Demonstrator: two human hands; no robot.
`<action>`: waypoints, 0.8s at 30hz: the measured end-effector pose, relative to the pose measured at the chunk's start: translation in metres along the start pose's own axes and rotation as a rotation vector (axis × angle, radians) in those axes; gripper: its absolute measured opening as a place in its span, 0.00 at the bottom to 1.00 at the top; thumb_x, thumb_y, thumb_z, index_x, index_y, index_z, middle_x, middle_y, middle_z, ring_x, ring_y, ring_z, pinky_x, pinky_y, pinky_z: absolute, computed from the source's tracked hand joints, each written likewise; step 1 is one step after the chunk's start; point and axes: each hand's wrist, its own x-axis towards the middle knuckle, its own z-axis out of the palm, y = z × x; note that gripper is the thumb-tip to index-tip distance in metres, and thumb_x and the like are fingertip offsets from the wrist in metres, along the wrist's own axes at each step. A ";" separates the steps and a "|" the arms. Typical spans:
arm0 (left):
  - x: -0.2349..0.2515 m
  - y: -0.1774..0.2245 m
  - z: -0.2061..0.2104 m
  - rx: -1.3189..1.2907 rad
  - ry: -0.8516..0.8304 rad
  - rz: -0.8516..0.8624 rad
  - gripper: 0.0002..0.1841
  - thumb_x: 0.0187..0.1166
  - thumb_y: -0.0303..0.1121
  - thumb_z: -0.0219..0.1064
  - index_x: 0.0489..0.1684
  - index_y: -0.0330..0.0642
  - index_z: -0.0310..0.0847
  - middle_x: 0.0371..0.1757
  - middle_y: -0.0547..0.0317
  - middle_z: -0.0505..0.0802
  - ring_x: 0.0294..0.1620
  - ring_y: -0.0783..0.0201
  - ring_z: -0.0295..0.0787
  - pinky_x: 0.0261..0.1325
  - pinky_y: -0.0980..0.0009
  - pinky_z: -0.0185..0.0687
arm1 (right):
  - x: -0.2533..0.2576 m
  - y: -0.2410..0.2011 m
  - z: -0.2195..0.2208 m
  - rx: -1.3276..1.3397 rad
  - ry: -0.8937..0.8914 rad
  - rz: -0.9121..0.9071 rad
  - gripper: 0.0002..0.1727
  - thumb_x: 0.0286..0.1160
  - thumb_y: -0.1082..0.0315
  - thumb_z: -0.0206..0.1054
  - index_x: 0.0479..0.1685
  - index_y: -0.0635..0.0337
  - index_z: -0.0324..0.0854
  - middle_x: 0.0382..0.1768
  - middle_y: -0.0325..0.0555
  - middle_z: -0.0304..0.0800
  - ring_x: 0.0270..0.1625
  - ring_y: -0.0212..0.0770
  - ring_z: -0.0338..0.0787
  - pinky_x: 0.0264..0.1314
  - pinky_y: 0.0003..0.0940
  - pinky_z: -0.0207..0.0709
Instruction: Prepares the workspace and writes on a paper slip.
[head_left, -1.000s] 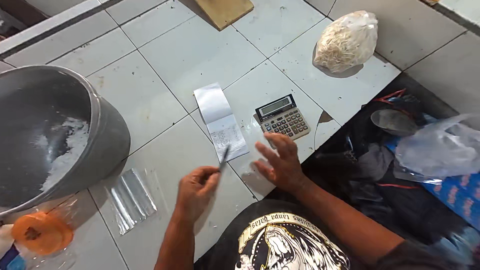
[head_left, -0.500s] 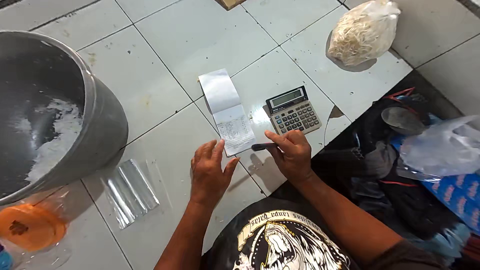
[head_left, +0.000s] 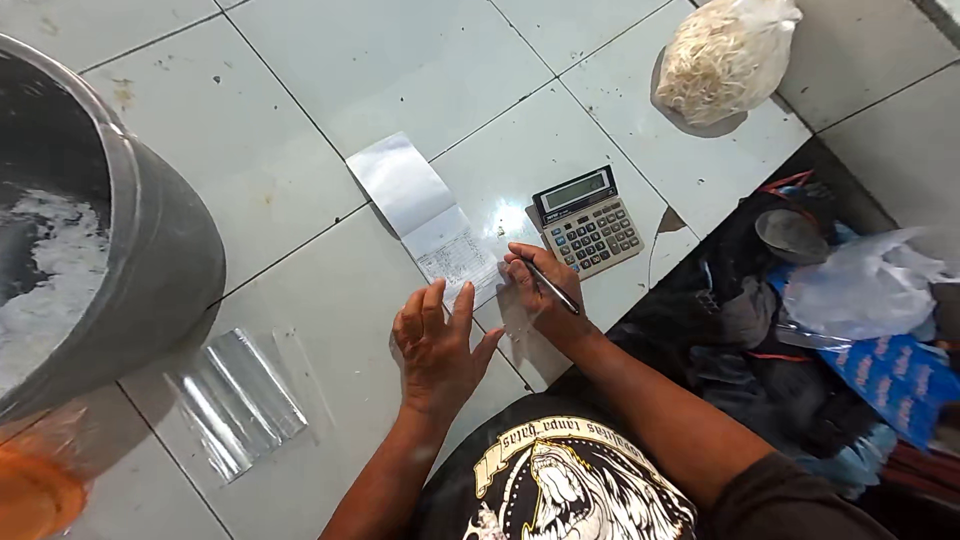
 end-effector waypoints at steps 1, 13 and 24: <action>0.002 0.000 0.002 0.009 -0.016 0.009 0.39 0.76 0.72 0.58 0.85 0.63 0.72 0.91 0.52 0.66 0.93 0.43 0.52 0.88 0.39 0.48 | -0.001 0.000 0.000 0.013 -0.001 0.008 0.18 0.90 0.63 0.59 0.69 0.62 0.82 0.54 0.44 0.95 0.52 0.31 0.94 0.58 0.31 0.90; 0.010 0.001 0.011 0.079 -0.163 0.066 0.46 0.71 0.80 0.51 0.90 0.67 0.65 0.83 0.51 0.75 0.88 0.43 0.61 0.86 0.29 0.40 | -0.002 -0.003 -0.001 0.203 0.065 0.059 0.12 0.84 0.68 0.57 0.59 0.62 0.76 0.33 0.43 0.85 0.27 0.34 0.84 0.26 0.29 0.81; 0.012 0.001 0.014 0.084 -0.158 0.060 0.44 0.71 0.79 0.54 0.88 0.70 0.66 0.83 0.52 0.74 0.88 0.43 0.60 0.85 0.27 0.39 | 0.003 0.000 0.007 0.308 -0.001 0.045 0.09 0.78 0.68 0.67 0.51 0.62 0.79 0.34 0.42 0.91 0.29 0.32 0.89 0.29 0.27 0.86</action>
